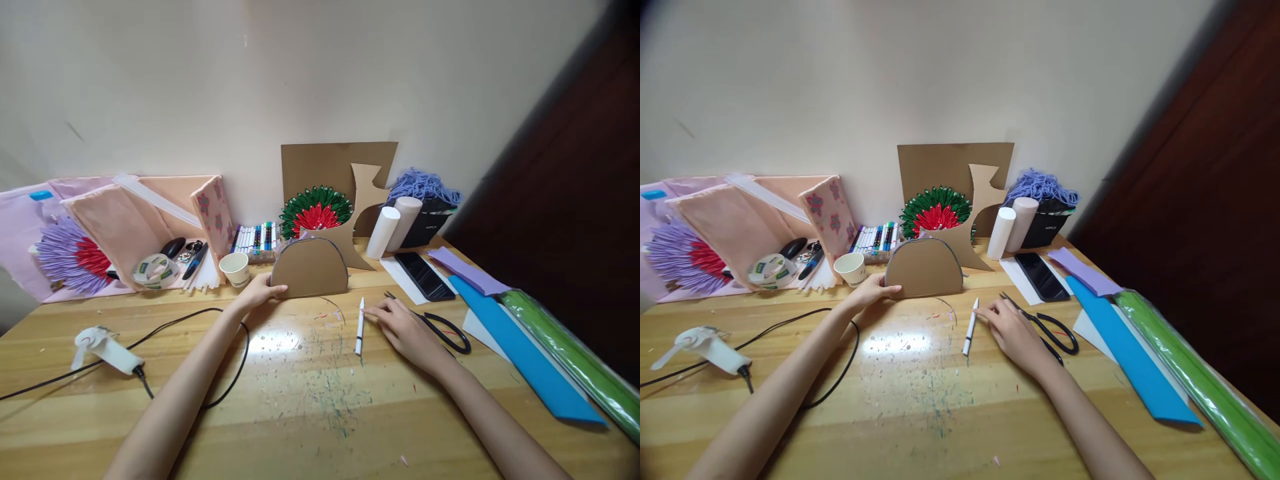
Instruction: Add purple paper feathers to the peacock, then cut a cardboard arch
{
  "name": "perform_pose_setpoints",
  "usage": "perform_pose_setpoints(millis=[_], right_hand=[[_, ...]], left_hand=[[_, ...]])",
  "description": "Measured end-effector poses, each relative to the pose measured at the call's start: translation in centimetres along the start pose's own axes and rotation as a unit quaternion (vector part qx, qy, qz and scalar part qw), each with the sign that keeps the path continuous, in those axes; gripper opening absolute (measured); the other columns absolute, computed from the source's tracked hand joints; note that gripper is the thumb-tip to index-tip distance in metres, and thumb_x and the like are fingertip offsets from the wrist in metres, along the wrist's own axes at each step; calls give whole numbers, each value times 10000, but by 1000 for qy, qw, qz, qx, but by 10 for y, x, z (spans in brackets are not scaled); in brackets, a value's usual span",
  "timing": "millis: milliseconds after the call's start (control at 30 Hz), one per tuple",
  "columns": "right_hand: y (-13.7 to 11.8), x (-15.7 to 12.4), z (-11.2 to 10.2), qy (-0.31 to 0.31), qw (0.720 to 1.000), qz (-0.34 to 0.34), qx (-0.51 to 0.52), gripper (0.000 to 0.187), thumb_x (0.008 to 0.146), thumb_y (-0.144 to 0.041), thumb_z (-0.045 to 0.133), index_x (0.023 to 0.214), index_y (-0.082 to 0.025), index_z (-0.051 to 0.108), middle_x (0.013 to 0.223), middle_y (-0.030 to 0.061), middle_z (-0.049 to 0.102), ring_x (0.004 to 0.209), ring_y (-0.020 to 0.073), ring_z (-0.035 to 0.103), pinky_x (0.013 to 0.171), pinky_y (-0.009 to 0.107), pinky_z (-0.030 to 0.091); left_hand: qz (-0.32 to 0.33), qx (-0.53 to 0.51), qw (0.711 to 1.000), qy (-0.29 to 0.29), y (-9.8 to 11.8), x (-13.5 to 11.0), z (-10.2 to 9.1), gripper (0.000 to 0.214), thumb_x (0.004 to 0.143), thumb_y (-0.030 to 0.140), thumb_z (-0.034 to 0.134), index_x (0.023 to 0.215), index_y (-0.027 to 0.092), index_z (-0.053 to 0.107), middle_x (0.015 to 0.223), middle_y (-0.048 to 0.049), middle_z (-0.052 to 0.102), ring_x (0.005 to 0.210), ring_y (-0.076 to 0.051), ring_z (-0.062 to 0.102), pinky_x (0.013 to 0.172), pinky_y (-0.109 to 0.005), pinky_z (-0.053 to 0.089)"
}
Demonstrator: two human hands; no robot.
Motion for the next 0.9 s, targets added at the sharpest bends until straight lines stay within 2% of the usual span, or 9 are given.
perform_pose_setpoints(millis=[200, 300, 367, 433, 533, 600, 667, 767, 900], right_hand=[[-12, 10, 12, -13, 994, -44, -98, 307, 884, -126, 412, 1058, -246, 634, 884, 82, 587, 832, 226, 519, 687, 331, 432], [-13, 12, 12, -25, 994, -48, -93, 295, 883, -117, 397, 957, -266, 641, 889, 68, 597, 829, 226, 525, 712, 337, 424], [-6, 10, 4, -19, 998, -33, -59, 293, 886, -124, 381, 987, -259, 620, 904, 69, 607, 843, 230, 537, 728, 341, 428], [15, 2, -11, 13, 999, 26, -30, 259, 882, -153, 381, 1016, -224, 591, 927, 85, 614, 878, 240, 551, 750, 349, 433], [69, -24, -32, 46, 978, 196, -46, 135, 828, -295, 480, 855, -193, 564, 854, 93, 611, 833, 263, 567, 685, 357, 439], [96, -44, -25, -17, 964, 266, -25, 226, 742, -423, 567, 739, -199, 532, 748, 69, 600, 739, 248, 575, 621, 329, 433], [109, -57, -14, -65, 957, 284, 17, 272, 700, -465, 577, 740, -200, 529, 741, 58, 607, 711, 228, 586, 613, 307, 434], [117, -65, -9, -59, 948, 314, 16, 252, 630, -398, 591, 750, -189, 519, 828, 97, 631, 773, 245, 609, 643, 301, 445], [118, -65, -8, -74, 930, 361, 5, 214, 580, -358, 594, 681, -193, 502, 738, 99, 639, 705, 261, 609, 585, 305, 421]], left_hand=[[-6, -2, 999, -50, 13, -8, 11, 365, 650, 389, 713, 917, 146, 658, 905, -72, 694, 812, -218, 617, 713, -319, 464], [-5, -2, 998, -63, 23, -13, 14, 387, 670, 391, 705, 974, 158, 648, 969, -72, 685, 885, -228, 613, 771, -332, 461], [0, -3, 998, -68, 31, -15, 17, 393, 686, 393, 694, 995, 156, 646, 990, -75, 680, 920, -238, 609, 805, -347, 457], [6, -12, 998, -55, 37, -17, 18, 378, 687, 384, 698, 981, 149, 653, 978, -77, 683, 916, -241, 612, 811, -352, 456], [5, -110, 994, 17, 41, -16, 12, 362, 635, 333, 755, 929, 138, 672, 925, -72, 698, 878, -222, 623, 806, -326, 460], [2, -204, 976, 75, 41, -15, 7, 373, 599, 312, 785, 909, 136, 675, 894, -66, 705, 877, -202, 626, 814, -297, 463], [0, -270, 956, 110, 43, -16, 6, 397, 598, 339, 786, 922, 141, 669, 879, -62, 708, 870, -185, 630, 802, -271, 472], [-16, -315, 941, 121, 47, -20, 8, 414, 636, 431, 749, 930, 154, 658, 833, -53, 708, 769, -168, 639, 717, -257, 489], [-19, -240, 965, 102, 64, -32, 9, 398, 703, 538, 658, 832, 164, 614, 724, -17, 672, 617, -141, 602, 575, -237, 451]])
Point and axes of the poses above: each hand's wrist, its own x-axis towards the middle knuckle, its own z-axis out of the palm, y = z × x, the point moved 9 cm from there along x, towards the middle knuckle
